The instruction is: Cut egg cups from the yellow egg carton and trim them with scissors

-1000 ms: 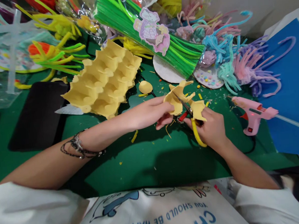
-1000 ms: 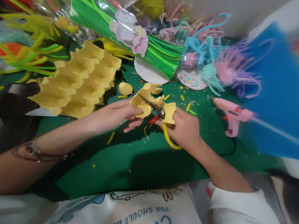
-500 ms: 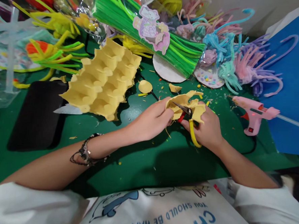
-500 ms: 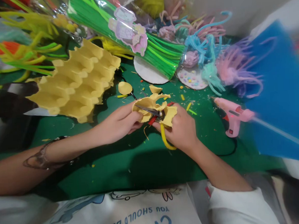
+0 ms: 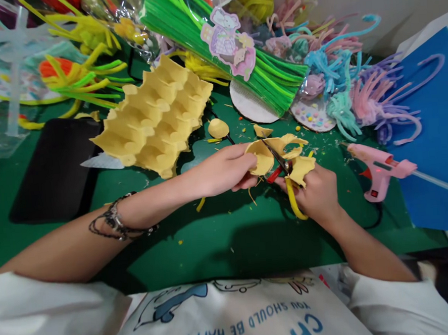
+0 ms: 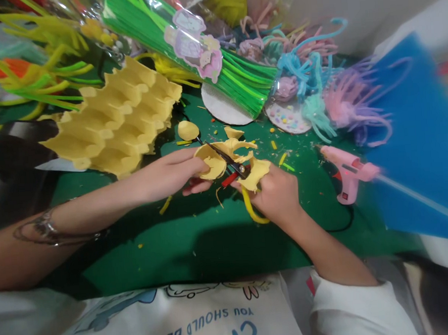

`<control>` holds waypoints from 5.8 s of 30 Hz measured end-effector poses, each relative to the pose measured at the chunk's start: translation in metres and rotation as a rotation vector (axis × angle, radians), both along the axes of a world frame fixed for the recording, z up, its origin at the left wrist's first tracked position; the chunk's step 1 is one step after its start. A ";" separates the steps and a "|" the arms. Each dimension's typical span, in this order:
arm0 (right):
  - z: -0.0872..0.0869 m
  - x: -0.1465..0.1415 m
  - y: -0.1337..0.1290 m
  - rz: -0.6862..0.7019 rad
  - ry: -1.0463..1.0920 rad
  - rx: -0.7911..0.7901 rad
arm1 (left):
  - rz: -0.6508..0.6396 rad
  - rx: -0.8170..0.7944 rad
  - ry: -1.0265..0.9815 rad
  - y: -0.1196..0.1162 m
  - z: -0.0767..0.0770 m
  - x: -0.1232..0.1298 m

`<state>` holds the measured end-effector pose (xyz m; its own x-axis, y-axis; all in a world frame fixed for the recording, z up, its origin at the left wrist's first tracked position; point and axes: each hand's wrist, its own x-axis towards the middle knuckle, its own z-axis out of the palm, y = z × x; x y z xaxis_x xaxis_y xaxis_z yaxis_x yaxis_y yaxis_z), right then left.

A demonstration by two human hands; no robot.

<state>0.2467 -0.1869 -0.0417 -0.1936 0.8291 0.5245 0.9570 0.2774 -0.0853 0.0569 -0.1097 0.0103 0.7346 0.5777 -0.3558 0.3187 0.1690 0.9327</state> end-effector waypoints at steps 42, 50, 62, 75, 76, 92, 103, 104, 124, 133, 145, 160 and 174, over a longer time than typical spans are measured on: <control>-0.003 -0.008 0.001 0.067 0.049 -0.206 | -0.163 0.467 0.268 0.007 0.011 -0.012; -0.005 -0.004 -0.002 0.081 0.037 -0.168 | -0.200 0.441 0.224 0.005 0.010 -0.010; 0.000 -0.003 0.001 0.068 0.058 -0.067 | -0.084 0.068 0.016 0.009 0.017 -0.011; 0.002 0.002 0.003 0.078 0.107 -0.197 | -0.306 0.339 -0.016 0.008 0.015 -0.016; 0.001 0.003 0.003 0.074 0.101 -0.199 | -0.315 0.366 0.002 0.008 0.015 -0.016; 0.011 0.002 0.009 0.036 0.350 -0.140 | 0.028 0.486 0.116 0.022 0.004 -0.016; 0.003 0.004 0.011 -0.001 0.424 -0.236 | -0.075 1.153 0.631 0.020 -0.001 -0.015; 0.003 0.004 0.011 0.000 0.428 -0.237 | -0.086 1.177 0.634 0.019 -0.002 -0.015; 0.003 0.005 0.011 0.008 0.439 -0.294 | -0.207 1.276 0.983 0.040 -0.006 -0.033; 0.004 0.005 0.011 0.050 0.398 -0.271 | -0.186 1.311 0.770 0.044 -0.019 -0.034; 0.003 0.004 0.010 0.057 0.396 -0.287 | -0.276 1.248 0.648 0.055 -0.028 -0.029; 0.009 0.002 0.006 0.041 0.508 -0.298 | 0.035 0.433 -0.137 0.037 -0.013 -0.024; 0.013 -0.001 0.001 0.114 0.548 -0.410 | 0.129 0.398 -0.230 0.018 -0.016 -0.013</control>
